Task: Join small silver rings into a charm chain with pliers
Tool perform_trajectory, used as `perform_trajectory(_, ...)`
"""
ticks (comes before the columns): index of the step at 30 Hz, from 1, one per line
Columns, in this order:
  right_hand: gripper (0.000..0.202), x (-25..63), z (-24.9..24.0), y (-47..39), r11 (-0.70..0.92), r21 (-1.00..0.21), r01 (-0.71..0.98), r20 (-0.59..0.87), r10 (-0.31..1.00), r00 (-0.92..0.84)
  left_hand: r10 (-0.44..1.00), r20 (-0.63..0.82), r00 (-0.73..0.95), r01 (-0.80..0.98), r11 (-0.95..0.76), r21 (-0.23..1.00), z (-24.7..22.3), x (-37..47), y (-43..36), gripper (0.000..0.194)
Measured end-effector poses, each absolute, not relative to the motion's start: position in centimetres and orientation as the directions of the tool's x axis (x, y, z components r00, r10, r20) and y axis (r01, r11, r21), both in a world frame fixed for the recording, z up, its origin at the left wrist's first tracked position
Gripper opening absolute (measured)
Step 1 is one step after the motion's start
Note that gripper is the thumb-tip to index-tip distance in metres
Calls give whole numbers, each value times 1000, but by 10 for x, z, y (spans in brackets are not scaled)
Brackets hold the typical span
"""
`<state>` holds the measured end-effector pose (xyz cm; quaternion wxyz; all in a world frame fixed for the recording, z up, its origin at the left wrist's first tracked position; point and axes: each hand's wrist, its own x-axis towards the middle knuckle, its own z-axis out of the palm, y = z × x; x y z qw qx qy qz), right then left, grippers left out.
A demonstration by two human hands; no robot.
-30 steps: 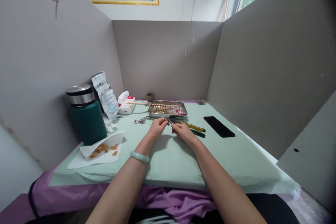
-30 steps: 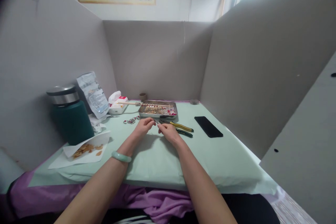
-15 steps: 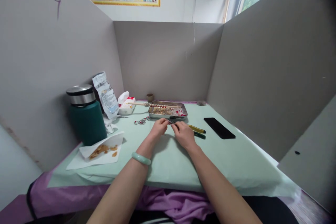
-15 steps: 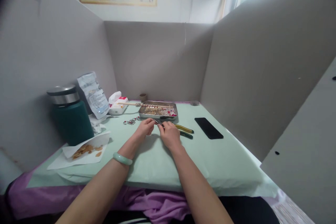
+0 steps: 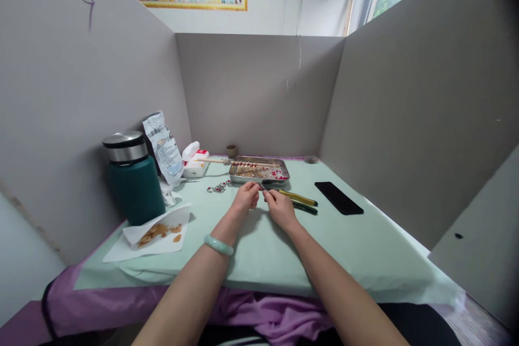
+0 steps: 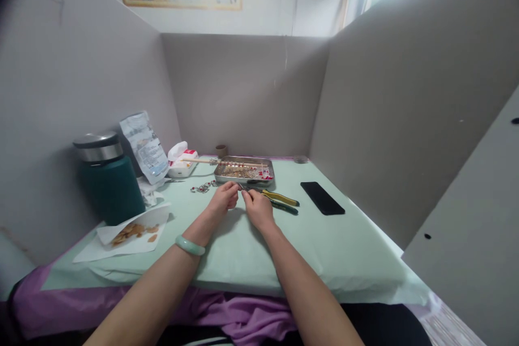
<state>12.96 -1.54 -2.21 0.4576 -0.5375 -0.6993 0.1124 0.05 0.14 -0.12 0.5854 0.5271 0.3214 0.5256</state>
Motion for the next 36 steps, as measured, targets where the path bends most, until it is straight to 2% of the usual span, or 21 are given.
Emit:
perform_trajectory(4,42,127,-21,-14,422,-795,435,460,887,-20,925,224,305,-384,-96,918,0,-3,0,32)
perform_trajectory(8,41,126,-21,-16,472,-772,426,507,861,-36,879,234,415,-473,-12,881,-2,-8,3,27)
perform_trajectory(11,39,128,-21,-16,532,-668,520,596,801,-55,825,240,512,-509,66,858,-3,-14,6,21)
perform_trajectory(14,35,133,-21,-17,581,-493,648,708,700,-89,785,236,572,-523,127,843,-4,-18,7,18)
perform_trajectory(20,32,142,-16,-18,474,-104,874,831,525,-186,766,170,620,-515,233,825,-4,-22,7,18)
perform_trajectory(23,33,143,-16,-18,442,-58,895,834,515,-200,777,157,609,-472,196,860,-2,-22,6,19)
perform_trajectory(27,32,143,-19,-17,503,-211,838,797,585,-150,876,186,445,-319,-39,947,1,-15,5,20)
perform_trajectory(30,30,143,-21,-15,520,-336,785,760,642,-100,936,255,243,-54,-249,967,1,-9,8,16)
perform_trajectory(33,30,144,-21,-13,493,-386,779,726,684,-73,919,380,110,272,-395,877,-1,-6,11,13)
perform_trajectory(36,29,146,-22,-11,465,-385,797,701,709,-75,868,488,93,483,-468,740,-3,-6,11,16)
